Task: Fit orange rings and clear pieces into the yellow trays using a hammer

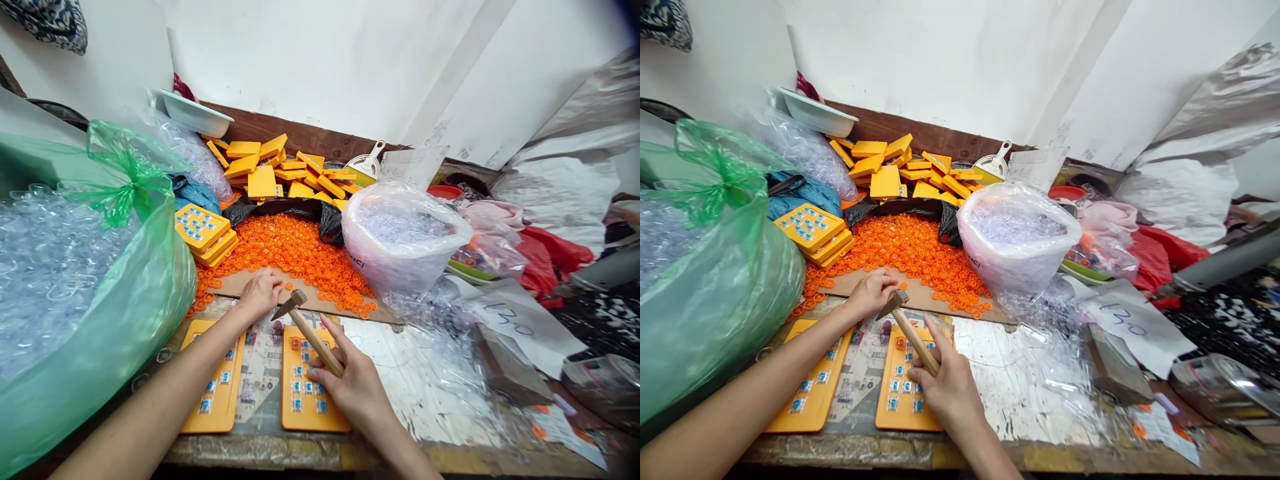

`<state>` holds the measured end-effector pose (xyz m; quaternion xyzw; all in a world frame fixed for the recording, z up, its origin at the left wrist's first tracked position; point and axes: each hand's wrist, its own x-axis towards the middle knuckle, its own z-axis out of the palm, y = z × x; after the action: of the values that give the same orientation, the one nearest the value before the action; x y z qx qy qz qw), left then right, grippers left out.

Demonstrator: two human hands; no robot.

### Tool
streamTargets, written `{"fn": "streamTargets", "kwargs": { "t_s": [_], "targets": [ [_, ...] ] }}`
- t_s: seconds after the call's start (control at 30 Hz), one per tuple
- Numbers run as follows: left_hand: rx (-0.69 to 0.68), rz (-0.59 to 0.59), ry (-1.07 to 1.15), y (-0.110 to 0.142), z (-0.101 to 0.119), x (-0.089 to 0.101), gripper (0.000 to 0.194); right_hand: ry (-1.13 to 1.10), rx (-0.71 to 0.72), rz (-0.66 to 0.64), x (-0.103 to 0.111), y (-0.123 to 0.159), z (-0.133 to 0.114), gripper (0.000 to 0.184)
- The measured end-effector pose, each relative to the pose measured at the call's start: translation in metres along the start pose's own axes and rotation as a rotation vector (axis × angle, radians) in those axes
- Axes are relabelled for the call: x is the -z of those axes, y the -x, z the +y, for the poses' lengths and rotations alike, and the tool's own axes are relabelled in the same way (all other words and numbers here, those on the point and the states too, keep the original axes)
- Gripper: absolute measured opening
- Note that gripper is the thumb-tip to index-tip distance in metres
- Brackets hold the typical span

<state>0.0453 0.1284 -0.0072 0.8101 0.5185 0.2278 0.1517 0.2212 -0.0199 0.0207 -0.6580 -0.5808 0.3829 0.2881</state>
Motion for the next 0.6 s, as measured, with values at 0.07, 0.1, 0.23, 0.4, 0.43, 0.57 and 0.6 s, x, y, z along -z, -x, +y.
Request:
{"fn": "streamTargets", "kwargs": {
  "t_s": [0.07,0.1,0.23,0.4,0.43,0.57,0.6],
  "targets": [
    [-0.004,0.0,0.003,-0.001,-0.001,0.0,0.016,0.064,0.021,-0.005,-0.001,0.001,0.001,0.076],
    [-0.006,-0.001,0.004,-0.001,-0.001,-0.001,0.015,0.111,0.04,-0.009,-0.001,0.002,0.002,0.076],
    [-0.003,0.006,0.008,-0.001,-0.004,-0.004,0.015,0.318,0.145,-0.006,-0.001,0.006,0.003,0.073],
    [-0.009,0.012,0.017,-0.002,-0.007,-0.008,0.016,0.465,0.111,-0.039,0.003,0.005,-0.01,0.076],
    [-0.01,0.011,0.018,-0.003,-0.008,-0.008,0.016,0.499,0.105,-0.05,0.003,0.005,-0.014,0.078],
    [-0.016,0.011,0.017,-0.003,-0.008,-0.007,0.015,0.464,0.109,-0.035,0.004,0.002,-0.022,0.079],
    [-0.018,0.012,0.015,-0.003,-0.007,-0.006,0.015,0.417,0.107,-0.024,0.003,0.001,-0.02,0.078]
  ]
}}
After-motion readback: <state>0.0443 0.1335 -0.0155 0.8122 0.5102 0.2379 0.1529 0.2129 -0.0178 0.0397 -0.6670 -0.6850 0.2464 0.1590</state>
